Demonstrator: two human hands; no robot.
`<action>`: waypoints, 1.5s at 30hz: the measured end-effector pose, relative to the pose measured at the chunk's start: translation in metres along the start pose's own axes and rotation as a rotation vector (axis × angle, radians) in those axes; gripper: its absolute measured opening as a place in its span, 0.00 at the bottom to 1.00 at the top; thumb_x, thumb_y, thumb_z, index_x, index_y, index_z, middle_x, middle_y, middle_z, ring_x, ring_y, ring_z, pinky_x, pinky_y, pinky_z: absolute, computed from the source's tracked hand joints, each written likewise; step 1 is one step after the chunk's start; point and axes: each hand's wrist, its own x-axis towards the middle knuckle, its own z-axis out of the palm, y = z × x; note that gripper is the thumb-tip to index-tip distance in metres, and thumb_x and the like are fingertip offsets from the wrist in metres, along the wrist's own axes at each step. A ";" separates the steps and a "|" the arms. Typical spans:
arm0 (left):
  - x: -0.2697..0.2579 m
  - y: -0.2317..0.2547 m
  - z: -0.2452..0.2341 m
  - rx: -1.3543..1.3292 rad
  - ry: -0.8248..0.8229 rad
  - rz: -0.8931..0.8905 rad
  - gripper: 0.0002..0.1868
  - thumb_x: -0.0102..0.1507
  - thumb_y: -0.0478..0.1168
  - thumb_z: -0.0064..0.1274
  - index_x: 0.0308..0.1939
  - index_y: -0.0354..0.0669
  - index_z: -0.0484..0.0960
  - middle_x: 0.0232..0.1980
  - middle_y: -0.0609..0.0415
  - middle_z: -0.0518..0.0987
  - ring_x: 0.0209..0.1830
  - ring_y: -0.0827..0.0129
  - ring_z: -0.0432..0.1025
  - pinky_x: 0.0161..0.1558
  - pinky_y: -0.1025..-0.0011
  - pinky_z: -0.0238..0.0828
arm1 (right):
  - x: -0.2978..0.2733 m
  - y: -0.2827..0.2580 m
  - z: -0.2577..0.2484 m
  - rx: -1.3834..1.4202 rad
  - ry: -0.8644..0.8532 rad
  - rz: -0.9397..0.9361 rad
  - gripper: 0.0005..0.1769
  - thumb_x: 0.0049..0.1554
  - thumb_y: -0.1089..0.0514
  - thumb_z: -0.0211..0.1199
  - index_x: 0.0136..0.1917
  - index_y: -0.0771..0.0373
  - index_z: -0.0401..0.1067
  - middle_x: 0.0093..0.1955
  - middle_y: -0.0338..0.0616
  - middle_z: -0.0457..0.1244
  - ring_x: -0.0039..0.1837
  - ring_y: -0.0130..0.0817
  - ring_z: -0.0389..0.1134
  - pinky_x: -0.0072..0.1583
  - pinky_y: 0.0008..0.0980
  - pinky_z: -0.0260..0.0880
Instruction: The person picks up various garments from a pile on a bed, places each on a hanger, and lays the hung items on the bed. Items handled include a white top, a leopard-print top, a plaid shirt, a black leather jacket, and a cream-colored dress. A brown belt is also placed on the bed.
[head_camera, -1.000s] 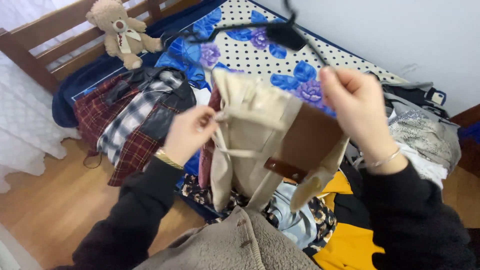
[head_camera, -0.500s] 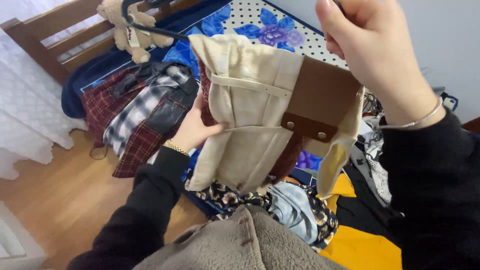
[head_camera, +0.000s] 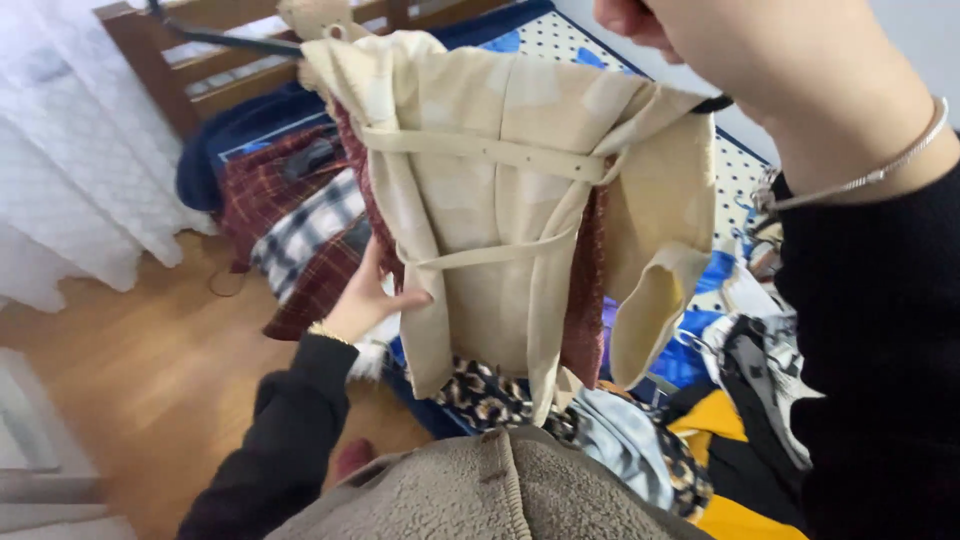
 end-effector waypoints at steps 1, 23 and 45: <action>-0.006 -0.005 -0.009 0.005 0.009 -0.001 0.62 0.51 0.44 0.70 0.81 0.47 0.45 0.78 0.55 0.64 0.75 0.70 0.58 0.72 0.66 0.53 | 0.004 -0.029 0.011 0.006 -0.002 -0.008 0.08 0.59 0.62 0.44 0.37 0.59 0.54 0.33 0.36 0.51 0.35 0.23 0.48 0.41 0.24 0.47; -0.019 -0.086 -0.419 0.300 0.555 0.024 0.13 0.61 0.33 0.62 0.49 0.38 0.83 0.50 0.52 0.82 0.49 0.74 0.73 0.53 0.72 0.73 | 0.164 -0.176 0.171 0.685 -0.134 -0.183 0.13 0.68 0.50 0.48 0.46 0.55 0.67 0.34 0.32 0.58 0.35 0.17 0.52 0.38 0.16 0.50; 0.104 -0.413 -0.332 0.681 0.201 -0.858 0.38 0.55 0.59 0.65 0.69 0.56 0.77 0.64 0.50 0.82 0.67 0.54 0.73 0.68 0.55 0.71 | 0.268 0.473 0.548 0.665 0.224 0.715 0.15 0.67 0.48 0.58 0.41 0.55 0.74 0.28 0.38 0.64 0.29 0.26 0.63 0.31 0.21 0.66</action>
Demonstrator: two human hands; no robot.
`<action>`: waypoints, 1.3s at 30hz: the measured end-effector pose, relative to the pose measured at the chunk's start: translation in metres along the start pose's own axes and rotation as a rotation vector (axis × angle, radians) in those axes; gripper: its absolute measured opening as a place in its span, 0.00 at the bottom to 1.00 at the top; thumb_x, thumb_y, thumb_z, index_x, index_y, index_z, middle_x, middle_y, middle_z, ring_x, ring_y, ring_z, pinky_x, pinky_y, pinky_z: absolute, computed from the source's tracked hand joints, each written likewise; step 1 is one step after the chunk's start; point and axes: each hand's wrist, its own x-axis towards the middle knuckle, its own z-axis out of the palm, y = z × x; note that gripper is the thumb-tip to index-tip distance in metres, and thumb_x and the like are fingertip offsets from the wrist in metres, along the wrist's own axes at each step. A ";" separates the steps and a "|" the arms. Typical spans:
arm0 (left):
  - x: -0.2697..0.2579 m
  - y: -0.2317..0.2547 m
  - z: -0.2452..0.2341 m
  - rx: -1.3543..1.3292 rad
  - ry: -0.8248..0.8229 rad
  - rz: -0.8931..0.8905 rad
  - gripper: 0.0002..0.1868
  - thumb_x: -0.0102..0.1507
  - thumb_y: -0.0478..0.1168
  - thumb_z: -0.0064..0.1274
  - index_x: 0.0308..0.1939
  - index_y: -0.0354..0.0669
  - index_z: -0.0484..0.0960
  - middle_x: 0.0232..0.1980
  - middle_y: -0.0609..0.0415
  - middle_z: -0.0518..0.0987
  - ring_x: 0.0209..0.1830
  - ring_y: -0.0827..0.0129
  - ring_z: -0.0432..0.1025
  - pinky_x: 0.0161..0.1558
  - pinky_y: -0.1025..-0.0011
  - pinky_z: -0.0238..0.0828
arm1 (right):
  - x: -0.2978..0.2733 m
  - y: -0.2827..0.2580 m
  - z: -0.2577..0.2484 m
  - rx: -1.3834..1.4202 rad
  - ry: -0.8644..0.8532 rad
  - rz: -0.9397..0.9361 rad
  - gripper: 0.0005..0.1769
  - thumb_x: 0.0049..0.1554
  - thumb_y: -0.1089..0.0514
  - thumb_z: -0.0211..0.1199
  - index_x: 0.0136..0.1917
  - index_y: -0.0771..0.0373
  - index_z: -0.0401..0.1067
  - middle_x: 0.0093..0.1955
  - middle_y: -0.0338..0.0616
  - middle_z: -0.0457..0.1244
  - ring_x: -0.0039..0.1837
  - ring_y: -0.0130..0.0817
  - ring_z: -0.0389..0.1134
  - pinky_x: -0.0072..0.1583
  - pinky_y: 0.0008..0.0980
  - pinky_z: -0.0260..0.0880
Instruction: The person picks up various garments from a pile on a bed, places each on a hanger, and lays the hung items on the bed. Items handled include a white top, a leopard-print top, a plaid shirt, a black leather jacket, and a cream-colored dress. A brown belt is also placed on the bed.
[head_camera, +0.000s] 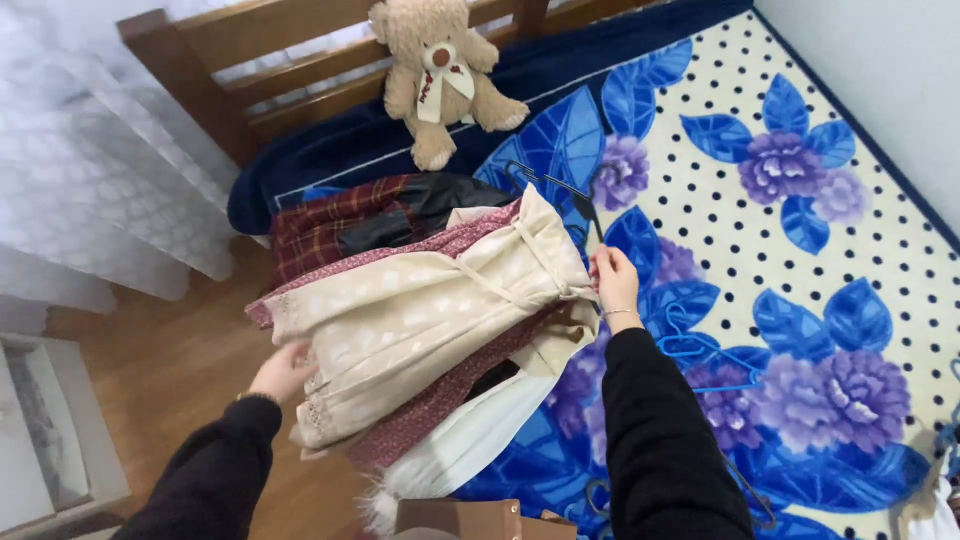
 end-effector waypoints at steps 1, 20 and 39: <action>-0.003 -0.003 0.010 0.006 -0.008 -0.004 0.38 0.55 0.59 0.65 0.69 0.56 0.77 0.64 0.50 0.82 0.67 0.54 0.73 0.68 0.55 0.71 | 0.008 0.013 -0.002 -0.001 0.001 0.010 0.15 0.67 0.48 0.58 0.41 0.55 0.74 0.28 0.38 0.64 0.29 0.26 0.63 0.31 0.21 0.66; -0.089 0.071 0.095 -0.002 -0.348 -0.167 0.20 0.63 0.46 0.52 0.59 0.54 0.84 0.57 0.58 0.85 0.55 0.67 0.80 0.55 0.69 0.78 | -0.389 0.255 -0.034 -0.294 -0.376 1.235 0.38 0.61 0.30 0.49 0.39 0.66 0.81 0.34 0.50 0.73 0.33 0.38 0.73 0.38 0.32 0.73; -0.144 0.081 0.158 0.304 -0.665 0.019 0.16 0.59 0.48 0.48 0.47 0.63 0.87 0.43 0.68 0.86 0.40 0.74 0.78 0.50 0.77 0.72 | -0.469 0.264 0.058 0.631 0.250 1.677 0.48 0.42 0.38 0.78 0.73 0.41 0.65 0.76 0.41 0.61 0.77 0.33 0.58 0.62 0.57 0.61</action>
